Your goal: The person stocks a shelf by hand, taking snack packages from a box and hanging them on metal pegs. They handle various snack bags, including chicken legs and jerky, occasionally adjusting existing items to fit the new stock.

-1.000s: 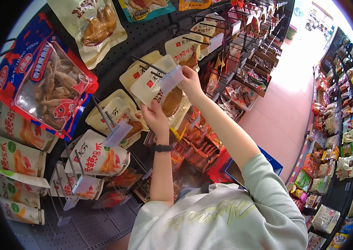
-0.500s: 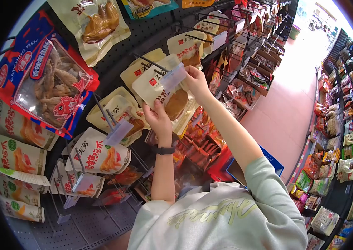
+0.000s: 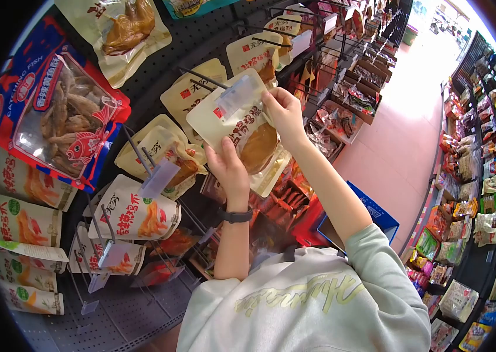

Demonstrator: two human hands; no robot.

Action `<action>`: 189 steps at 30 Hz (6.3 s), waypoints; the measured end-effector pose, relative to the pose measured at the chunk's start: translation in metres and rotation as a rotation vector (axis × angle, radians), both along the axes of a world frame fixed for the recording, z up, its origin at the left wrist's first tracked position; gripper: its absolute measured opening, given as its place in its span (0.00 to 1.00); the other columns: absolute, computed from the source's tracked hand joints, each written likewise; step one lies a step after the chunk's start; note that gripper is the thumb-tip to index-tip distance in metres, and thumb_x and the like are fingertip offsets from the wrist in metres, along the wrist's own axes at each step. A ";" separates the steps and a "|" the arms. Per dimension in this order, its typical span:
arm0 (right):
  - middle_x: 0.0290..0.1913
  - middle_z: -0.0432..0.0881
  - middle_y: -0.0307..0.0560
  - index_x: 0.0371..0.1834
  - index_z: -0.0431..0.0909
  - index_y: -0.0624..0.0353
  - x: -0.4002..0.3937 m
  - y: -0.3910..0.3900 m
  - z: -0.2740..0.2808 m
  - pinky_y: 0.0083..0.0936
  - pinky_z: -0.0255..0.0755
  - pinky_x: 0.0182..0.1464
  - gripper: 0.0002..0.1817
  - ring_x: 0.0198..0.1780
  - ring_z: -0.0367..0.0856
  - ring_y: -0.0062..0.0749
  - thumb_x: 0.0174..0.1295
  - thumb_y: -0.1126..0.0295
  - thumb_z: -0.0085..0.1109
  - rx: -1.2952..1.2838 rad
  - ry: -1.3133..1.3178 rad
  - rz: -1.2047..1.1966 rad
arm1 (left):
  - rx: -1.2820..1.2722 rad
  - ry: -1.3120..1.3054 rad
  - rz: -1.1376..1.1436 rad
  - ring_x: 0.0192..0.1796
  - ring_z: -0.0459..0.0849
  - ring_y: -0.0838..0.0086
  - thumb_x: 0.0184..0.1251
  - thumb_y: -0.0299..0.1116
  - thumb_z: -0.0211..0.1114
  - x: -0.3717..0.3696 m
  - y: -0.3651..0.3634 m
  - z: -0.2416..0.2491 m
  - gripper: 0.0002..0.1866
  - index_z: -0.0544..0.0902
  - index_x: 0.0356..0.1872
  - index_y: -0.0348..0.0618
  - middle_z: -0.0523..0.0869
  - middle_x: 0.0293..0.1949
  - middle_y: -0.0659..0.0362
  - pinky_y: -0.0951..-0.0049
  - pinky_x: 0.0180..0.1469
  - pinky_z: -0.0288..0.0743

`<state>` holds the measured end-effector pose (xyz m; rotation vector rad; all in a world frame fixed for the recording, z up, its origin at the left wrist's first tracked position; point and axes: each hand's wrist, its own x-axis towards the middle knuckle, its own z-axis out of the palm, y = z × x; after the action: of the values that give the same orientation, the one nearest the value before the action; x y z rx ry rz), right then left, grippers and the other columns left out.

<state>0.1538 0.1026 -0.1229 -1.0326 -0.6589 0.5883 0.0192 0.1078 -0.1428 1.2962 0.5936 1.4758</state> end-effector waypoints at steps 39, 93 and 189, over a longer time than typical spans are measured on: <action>0.29 0.83 0.43 0.36 0.81 0.63 0.068 -0.318 -0.248 0.20 0.73 0.40 0.08 0.34 0.80 0.21 0.61 0.71 0.56 -0.808 -0.063 -0.555 | 0.089 1.111 -0.943 0.31 0.83 0.57 0.61 0.39 0.60 0.083 -0.174 -0.192 0.11 0.84 0.33 0.43 0.83 0.27 0.51 0.62 0.33 0.74; 0.38 0.80 0.42 0.47 0.74 0.63 -0.012 -0.014 -0.096 0.20 0.72 0.44 0.11 0.43 0.80 0.24 0.61 0.78 0.53 -0.132 -0.350 0.011 | 0.069 0.349 -0.081 0.63 0.67 0.64 0.66 0.23 0.52 -0.020 0.027 -0.084 0.19 0.67 0.58 0.34 0.67 0.61 0.49 0.67 0.62 0.63; 0.52 0.75 0.65 0.60 0.61 0.62 0.017 -0.428 -0.556 0.38 0.66 0.58 0.38 0.56 0.73 0.55 0.46 0.60 0.67 -1.527 0.654 -0.561 | 0.388 1.794 -0.941 0.35 0.83 0.51 0.49 0.25 0.54 0.103 -0.232 -0.365 0.28 0.68 0.57 0.31 0.82 0.29 0.40 0.57 0.36 0.76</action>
<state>0.1705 -0.3251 -0.6786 -2.1509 0.8556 0.8456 0.1218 -0.1247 -0.5077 2.5159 0.5570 -0.6858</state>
